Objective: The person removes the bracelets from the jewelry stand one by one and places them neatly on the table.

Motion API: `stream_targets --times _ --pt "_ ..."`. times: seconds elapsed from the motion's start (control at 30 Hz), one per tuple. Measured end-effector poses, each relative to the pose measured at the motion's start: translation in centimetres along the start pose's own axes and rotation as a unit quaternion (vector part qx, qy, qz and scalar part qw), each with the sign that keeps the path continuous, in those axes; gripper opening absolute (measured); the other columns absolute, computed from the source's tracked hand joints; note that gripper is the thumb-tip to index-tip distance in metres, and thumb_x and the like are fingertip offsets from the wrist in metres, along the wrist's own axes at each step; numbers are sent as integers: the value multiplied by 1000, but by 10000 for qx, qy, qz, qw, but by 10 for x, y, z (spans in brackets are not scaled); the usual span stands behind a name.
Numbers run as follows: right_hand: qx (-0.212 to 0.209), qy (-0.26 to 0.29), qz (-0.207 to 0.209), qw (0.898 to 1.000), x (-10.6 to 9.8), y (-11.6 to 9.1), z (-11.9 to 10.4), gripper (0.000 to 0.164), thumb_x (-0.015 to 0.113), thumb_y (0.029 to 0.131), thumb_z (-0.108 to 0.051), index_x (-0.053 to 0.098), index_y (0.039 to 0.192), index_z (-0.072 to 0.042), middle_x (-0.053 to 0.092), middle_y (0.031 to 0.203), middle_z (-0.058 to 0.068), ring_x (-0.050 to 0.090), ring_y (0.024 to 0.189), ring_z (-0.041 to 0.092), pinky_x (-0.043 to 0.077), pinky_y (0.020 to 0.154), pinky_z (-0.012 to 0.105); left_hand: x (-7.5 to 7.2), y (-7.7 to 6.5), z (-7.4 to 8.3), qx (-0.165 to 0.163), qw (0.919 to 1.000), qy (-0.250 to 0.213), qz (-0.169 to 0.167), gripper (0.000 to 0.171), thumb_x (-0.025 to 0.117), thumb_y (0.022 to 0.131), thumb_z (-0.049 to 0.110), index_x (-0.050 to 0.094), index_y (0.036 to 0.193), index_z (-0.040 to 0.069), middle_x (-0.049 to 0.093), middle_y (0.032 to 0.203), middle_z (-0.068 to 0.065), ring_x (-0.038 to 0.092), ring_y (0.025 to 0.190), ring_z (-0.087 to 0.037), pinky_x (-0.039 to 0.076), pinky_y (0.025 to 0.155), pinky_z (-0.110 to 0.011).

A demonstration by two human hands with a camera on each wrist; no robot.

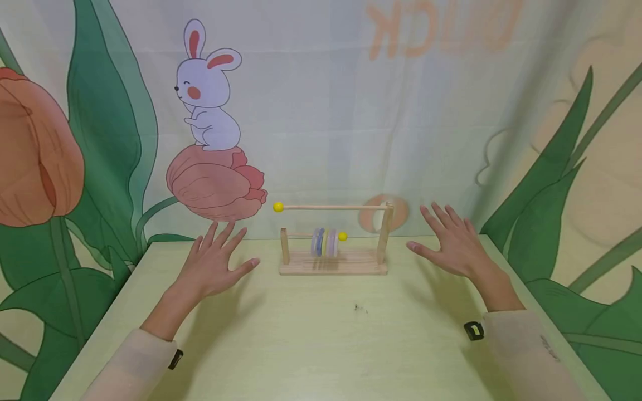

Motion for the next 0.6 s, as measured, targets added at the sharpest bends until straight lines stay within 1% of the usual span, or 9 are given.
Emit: stream_targets --times 0.27,0.6 --pt "21 68 13 10000 4 -3 0 100 58 98 -71 16 171 -17 15 175 21 10 159 50 9 117 82 5 -1 1 -32 9999 -1 -127 94 47 98 77 29 169 17 11 177 -14 0 161 -48 5 124 -74" --pt "18 82 -80 9999 8 -5 0 100 59 98 -70 18 171 -15 15 175 21 11 159 50 11 118 81 9 -1 0 -16 9999 -8 -129 95 46 98 79 31 168 17 13 177 -15 3 160 -48 7 124 -74"
Point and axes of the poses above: each hand's wrist, its own y-axis towards the middle knuckle, its own x-axis out of the palm, z = x × y, the point moved 3 cm from there along y, towards the middle knuckle
